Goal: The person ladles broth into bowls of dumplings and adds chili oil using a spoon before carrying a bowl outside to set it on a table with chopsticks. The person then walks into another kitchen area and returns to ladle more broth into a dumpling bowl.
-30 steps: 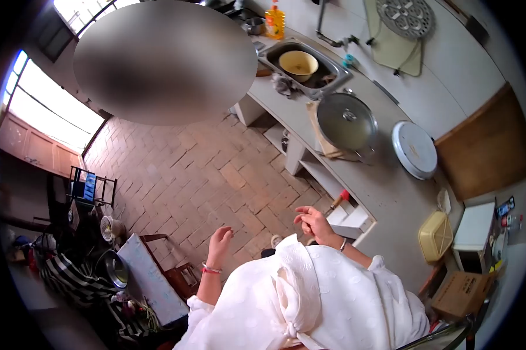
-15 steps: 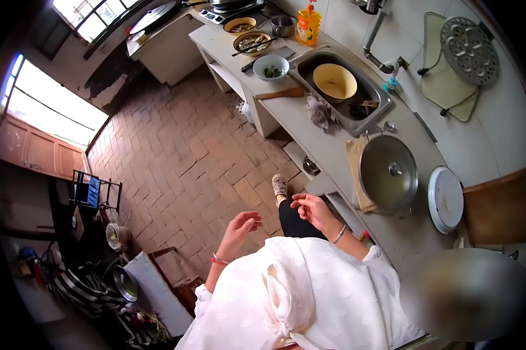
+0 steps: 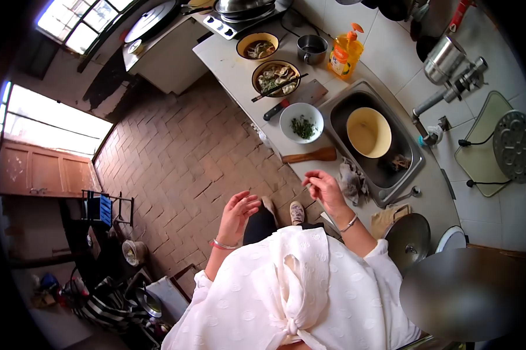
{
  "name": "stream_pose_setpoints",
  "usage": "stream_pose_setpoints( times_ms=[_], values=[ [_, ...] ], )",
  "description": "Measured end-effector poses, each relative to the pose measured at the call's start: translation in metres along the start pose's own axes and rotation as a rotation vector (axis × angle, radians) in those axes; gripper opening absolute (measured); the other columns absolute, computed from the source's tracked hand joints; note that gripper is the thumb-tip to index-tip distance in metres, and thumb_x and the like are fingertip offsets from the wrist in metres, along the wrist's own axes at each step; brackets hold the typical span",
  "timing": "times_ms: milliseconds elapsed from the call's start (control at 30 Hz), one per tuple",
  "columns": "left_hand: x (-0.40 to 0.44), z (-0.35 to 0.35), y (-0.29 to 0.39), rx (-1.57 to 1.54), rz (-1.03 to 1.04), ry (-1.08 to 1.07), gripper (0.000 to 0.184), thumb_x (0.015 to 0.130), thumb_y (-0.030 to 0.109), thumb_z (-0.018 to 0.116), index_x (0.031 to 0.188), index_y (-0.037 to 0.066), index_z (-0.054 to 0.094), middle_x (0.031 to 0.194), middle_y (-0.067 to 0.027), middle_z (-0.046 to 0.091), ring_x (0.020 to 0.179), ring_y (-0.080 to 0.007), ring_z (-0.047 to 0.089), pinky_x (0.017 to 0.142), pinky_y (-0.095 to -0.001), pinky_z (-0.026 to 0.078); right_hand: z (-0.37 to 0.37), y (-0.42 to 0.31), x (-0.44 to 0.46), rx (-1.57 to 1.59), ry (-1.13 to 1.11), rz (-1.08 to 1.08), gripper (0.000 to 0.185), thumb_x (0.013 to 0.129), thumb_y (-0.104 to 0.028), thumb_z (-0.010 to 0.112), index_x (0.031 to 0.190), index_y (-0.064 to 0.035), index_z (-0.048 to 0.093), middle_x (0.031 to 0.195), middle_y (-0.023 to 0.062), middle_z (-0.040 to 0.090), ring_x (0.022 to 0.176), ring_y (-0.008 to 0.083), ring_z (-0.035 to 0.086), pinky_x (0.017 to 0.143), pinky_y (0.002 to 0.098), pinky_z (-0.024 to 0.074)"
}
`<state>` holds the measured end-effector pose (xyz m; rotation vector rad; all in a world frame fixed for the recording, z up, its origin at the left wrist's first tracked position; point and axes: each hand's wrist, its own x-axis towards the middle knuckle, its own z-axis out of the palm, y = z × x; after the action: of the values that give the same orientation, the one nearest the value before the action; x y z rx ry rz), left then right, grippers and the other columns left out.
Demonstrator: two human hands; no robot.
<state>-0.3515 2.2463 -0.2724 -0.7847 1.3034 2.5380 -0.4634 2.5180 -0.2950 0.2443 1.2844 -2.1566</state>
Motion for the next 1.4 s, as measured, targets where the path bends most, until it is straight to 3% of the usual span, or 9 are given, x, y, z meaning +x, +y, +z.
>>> stream_pose_setpoints(
  times_ms=[200, 433, 533, 667, 700, 800, 1067, 1233, 1400],
  values=[
    [0.118, -0.054, 0.069, -0.158, -0.050, -0.010, 0.033, 0.097, 0.013, 0.048, 0.125, -0.004, 0.045, 0.118, -0.0183, 0.059, 0.104, -0.0281, 0.062, 0.091, -0.0368, 0.052, 0.080, -0.019, 0.110, 0.046, -0.097, 0.079, 0.022, 0.094, -0.009, 0.050, 0.114, -0.0018, 0.054, 0.093, 0.0083, 0.065, 0.057, 0.0053, 0.053, 0.051, 0.0189, 0.0446],
    [0.289, -0.070, 0.164, 0.065, -0.123, -0.195, 0.029, 0.096, 0.015, 0.052, 0.120, -0.001, 0.055, 0.113, -0.0124, 0.064, 0.105, -0.0225, 0.061, 0.091, -0.0351, 0.050, 0.118, 0.002, 0.234, 0.301, 0.286, -0.049, 0.035, 0.092, -0.010, 0.052, 0.123, -0.0001, 0.042, 0.111, 0.0126, 0.058, 0.082, 0.0177, 0.061, 0.063, 0.0280, 0.0516],
    [0.348, -0.063, 0.187, 0.181, -0.175, -0.320, 0.032, 0.096, 0.016, 0.053, 0.124, 0.000, 0.053, 0.116, -0.0106, 0.063, 0.109, -0.0212, 0.060, 0.094, -0.0352, 0.048, 0.129, -0.010, 0.257, 0.047, 0.496, -0.206, 0.034, 0.091, -0.008, 0.053, 0.124, -0.0013, 0.043, 0.110, 0.0108, 0.056, 0.082, 0.0174, 0.062, 0.063, 0.0295, 0.0519],
    [0.397, -0.037, 0.205, 0.251, -0.234, -0.424, 0.036, 0.097, 0.016, 0.052, 0.127, -0.002, 0.049, 0.122, -0.0133, 0.059, 0.112, -0.0227, 0.058, 0.098, -0.0353, 0.047, 0.145, -0.048, 0.268, -1.148, 0.728, -0.597, 0.041, 0.080, 0.004, 0.057, 0.120, -0.0003, 0.050, 0.110, 0.0108, 0.052, 0.084, 0.0259, 0.061, 0.073, 0.0349, 0.0533],
    [0.406, -0.032, 0.203, 0.242, -0.250, -0.434, 0.036, 0.097, 0.016, 0.051, 0.127, -0.003, 0.049, 0.122, -0.0137, 0.059, 0.112, -0.0231, 0.058, 0.098, -0.0356, 0.046, 0.153, -0.068, 0.268, -1.476, 0.731, -0.717, 0.043, 0.076, 0.005, 0.058, 0.118, -0.0008, 0.054, 0.111, 0.0119, 0.050, 0.095, 0.0296, 0.058, 0.084, 0.0371, 0.0505],
    [0.426, -0.019, 0.198, 0.200, -0.285, -0.479, 0.040, 0.096, 0.017, 0.052, 0.130, -0.003, 0.046, 0.124, -0.0146, 0.057, 0.115, -0.0243, 0.056, 0.100, -0.0371, 0.045, 0.142, -0.079, 0.289, -1.683, 0.569, -0.571, 0.041, 0.077, 0.002, 0.056, 0.118, -0.0018, 0.057, 0.113, 0.0118, 0.050, 0.104, 0.0292, 0.055, 0.089, 0.0388, 0.0476],
    [0.446, -0.003, 0.179, 0.159, -0.377, -0.552, 0.039, 0.096, 0.021, 0.051, 0.131, 0.005, 0.046, 0.124, -0.0103, 0.057, 0.114, -0.0232, 0.056, 0.100, -0.0393, 0.044, 0.122, -0.065, 0.318, -1.859, 0.354, -0.668, 0.024, 0.076, -0.009, 0.063, 0.100, -0.0046, 0.061, 0.111, 0.0093, 0.052, 0.099, 0.0255, 0.054, 0.085, 0.0366, 0.0479],
    [0.453, 0.011, 0.181, 0.124, -0.493, -0.625, 0.035, 0.093, 0.014, 0.050, 0.127, 0.008, 0.049, 0.121, -0.0096, 0.059, 0.111, -0.0233, 0.058, 0.100, -0.0398, 0.044, 0.108, -0.072, 0.316, -1.928, 0.238, -0.825, 0.021, 0.076, -0.015, 0.065, 0.094, -0.0060, 0.060, 0.105, 0.0089, 0.054, 0.094, 0.0235, 0.055, 0.081, 0.0351, 0.0504],
    [0.461, 0.028, 0.173, 0.153, -0.478, -0.661, 0.043, 0.088, 0.009, 0.050, 0.131, 0.006, 0.046, 0.124, -0.0106, 0.058, 0.112, -0.0247, 0.058, 0.099, -0.0422, 0.046, 0.110, -0.112, 0.279, -1.820, 0.259, -0.998, 0.025, 0.073, -0.008, 0.061, 0.097, -0.0041, 0.060, 0.104, 0.0091, 0.055, 0.090, 0.0223, 0.059, 0.072, 0.0324, 0.0537]
  ],
)
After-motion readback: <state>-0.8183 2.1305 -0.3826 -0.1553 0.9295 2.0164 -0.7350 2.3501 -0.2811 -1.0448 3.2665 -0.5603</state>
